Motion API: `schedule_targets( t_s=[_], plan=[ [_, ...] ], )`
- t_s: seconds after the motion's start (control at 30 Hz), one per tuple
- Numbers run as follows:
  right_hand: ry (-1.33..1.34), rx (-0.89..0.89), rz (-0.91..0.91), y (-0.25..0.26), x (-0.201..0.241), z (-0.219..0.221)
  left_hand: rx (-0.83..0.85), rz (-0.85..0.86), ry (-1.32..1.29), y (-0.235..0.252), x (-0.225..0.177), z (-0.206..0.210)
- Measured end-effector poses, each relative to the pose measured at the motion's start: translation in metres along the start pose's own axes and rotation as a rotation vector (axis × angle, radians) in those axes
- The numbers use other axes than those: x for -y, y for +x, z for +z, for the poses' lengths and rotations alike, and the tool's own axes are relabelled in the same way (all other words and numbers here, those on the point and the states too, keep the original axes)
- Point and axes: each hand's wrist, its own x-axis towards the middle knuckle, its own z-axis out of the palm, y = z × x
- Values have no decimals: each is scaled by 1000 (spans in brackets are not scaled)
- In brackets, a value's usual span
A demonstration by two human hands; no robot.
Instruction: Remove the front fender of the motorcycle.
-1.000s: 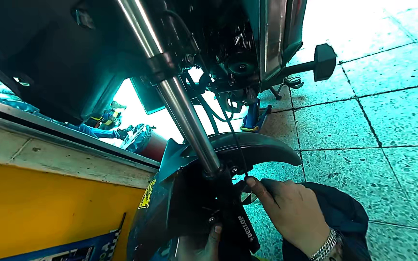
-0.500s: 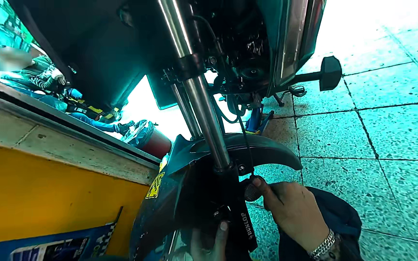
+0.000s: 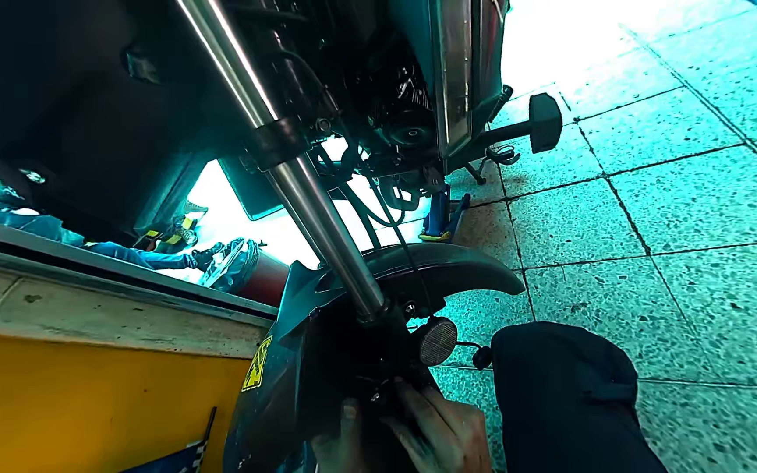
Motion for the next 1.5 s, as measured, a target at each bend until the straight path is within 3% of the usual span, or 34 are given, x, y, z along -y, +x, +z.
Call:
schedule_targets(
  t_s=[0.23,0.5,0.8,1.13,1.3,1.5],
  plan=[
    [114,-16,-279,8,-34,8,-52,61,-102,1,13,10],
    [-112,101,-557,34,-50,-15,-104,50,-138,4,20,13],
    [130,24,-366,14,-49,8,-115,17,-132,-6,17,23],
    [153,113,-398,23,-48,1,-84,-41,-175,-4,13,21],
    [140,180,-500,38,-55,-5,-74,-44,-164,-2,13,22],
    [143,201,-404,28,-53,-8,-23,-95,-266,-6,14,9]
  ],
)
